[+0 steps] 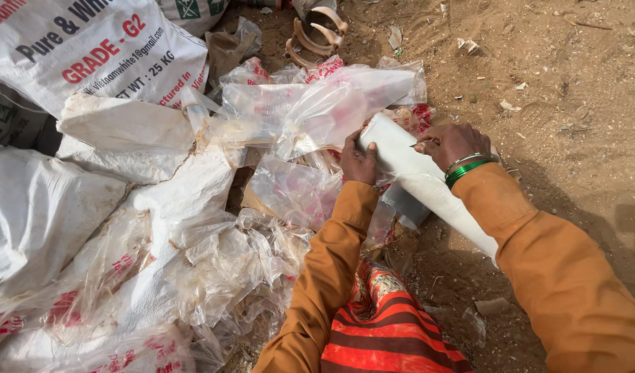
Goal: The person wraps a white pipe with a large sheet of clear plastic and secures it by hand, using a small blade to trim the plastic around the pipe's surface.
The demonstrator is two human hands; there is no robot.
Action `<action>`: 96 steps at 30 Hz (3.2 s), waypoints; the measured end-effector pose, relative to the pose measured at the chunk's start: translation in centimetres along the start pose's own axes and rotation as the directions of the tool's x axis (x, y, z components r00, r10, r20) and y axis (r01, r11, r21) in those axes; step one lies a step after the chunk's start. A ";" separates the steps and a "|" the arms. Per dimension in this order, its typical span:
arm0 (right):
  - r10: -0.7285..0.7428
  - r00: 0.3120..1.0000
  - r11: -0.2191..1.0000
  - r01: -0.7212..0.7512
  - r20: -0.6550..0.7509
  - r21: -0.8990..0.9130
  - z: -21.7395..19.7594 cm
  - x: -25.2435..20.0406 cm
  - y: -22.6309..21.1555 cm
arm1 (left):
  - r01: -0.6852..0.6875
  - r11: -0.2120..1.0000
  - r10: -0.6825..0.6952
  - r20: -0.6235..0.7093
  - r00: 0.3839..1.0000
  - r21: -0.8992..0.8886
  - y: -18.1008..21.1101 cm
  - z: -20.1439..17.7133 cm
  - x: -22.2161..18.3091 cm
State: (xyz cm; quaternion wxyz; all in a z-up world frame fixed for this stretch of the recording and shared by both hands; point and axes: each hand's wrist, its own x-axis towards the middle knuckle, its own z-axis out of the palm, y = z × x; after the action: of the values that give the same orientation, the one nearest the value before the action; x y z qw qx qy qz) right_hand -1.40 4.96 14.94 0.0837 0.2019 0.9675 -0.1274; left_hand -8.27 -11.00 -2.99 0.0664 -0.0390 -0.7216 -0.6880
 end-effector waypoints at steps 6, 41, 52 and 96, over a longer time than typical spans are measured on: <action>-0.224 0.974 0.939 0.208 -0.027 -0.273 0.1 4.3 -8.0 | 0.016 0.999 -0.017 -0.024 1.000 -0.040 1.1 0.4 0.2; -0.207 0.972 0.788 0.233 0.111 -0.569 3.1 -4.5 3.6 | -0.033 0.974 0.026 0.033 0.999 0.223 3.4 -1.3 1.2; 0.273 0.959 0.939 -0.283 -0.078 -0.194 2.9 -13.5 13.5 | -0.716 0.693 0.512 0.637 0.576 0.091 8.8 3.3 -6.7; -0.160 0.927 0.816 0.317 0.338 -0.483 3.6 -10.7 13.0 | -0.930 0.366 0.493 0.853 0.174 -0.022 5.4 4.3 -11.5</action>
State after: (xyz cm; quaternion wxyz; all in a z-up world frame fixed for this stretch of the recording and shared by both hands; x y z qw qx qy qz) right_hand 14.06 11.55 11.08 0.2560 0.0266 0.9604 0.1070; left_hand 3.69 -6.02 0.48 0.1037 -0.6495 -0.7097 -0.2524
